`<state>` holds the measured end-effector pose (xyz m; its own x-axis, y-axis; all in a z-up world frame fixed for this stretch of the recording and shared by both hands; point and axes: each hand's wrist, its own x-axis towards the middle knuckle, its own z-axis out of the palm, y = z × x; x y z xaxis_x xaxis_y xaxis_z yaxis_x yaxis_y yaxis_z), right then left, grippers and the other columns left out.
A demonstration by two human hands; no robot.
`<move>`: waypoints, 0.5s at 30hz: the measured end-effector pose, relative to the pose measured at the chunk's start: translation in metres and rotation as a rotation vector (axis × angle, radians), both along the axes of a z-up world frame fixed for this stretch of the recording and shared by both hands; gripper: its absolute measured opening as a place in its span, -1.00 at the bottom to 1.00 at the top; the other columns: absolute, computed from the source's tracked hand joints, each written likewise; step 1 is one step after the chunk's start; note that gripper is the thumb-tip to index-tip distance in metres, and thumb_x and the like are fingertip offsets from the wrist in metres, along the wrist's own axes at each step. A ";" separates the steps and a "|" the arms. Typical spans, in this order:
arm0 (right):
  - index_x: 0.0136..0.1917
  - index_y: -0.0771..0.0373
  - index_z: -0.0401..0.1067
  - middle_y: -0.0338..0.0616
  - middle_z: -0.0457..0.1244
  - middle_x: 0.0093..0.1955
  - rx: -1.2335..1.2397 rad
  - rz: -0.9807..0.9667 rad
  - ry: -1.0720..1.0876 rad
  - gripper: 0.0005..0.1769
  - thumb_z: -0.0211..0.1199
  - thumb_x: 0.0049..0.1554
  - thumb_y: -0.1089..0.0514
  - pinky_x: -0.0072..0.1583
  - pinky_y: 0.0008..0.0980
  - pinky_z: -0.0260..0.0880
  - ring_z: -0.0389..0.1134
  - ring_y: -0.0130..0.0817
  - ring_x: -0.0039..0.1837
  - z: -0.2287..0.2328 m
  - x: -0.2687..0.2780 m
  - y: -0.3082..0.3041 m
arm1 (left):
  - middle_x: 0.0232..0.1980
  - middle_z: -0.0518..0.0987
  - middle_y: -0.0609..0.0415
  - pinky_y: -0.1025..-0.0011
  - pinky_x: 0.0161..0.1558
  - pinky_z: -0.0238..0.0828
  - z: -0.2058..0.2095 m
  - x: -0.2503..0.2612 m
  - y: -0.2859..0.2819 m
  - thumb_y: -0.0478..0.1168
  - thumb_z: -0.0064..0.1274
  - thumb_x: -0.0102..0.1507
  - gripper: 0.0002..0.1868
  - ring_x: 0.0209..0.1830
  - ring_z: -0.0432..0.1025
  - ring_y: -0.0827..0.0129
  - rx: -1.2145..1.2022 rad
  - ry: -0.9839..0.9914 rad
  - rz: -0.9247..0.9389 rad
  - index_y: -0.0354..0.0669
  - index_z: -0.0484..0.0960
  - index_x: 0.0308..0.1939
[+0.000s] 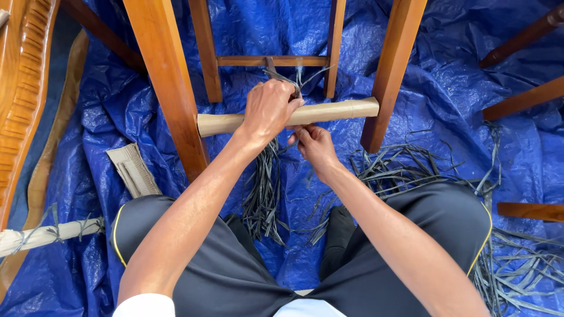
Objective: Tying and weaving black plastic or rattan straps onto a wooden chair frame to create a seat.
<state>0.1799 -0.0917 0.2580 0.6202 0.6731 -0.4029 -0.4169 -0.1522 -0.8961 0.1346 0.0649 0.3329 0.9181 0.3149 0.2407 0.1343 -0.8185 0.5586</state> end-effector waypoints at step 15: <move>-0.17 0.30 0.56 -0.25 0.32 -0.36 -0.230 0.433 -0.968 -0.69 0.08 0.26 0.13 -0.19 -0.37 0.34 0.36 -0.49 -0.29 0.104 0.052 -0.008 | -0.26 0.66 0.04 0.18 -0.17 0.31 0.022 -0.039 -0.014 -0.23 0.26 0.17 -0.88 -0.22 0.52 0.14 0.072 -0.271 -0.017 -0.16 0.73 -0.24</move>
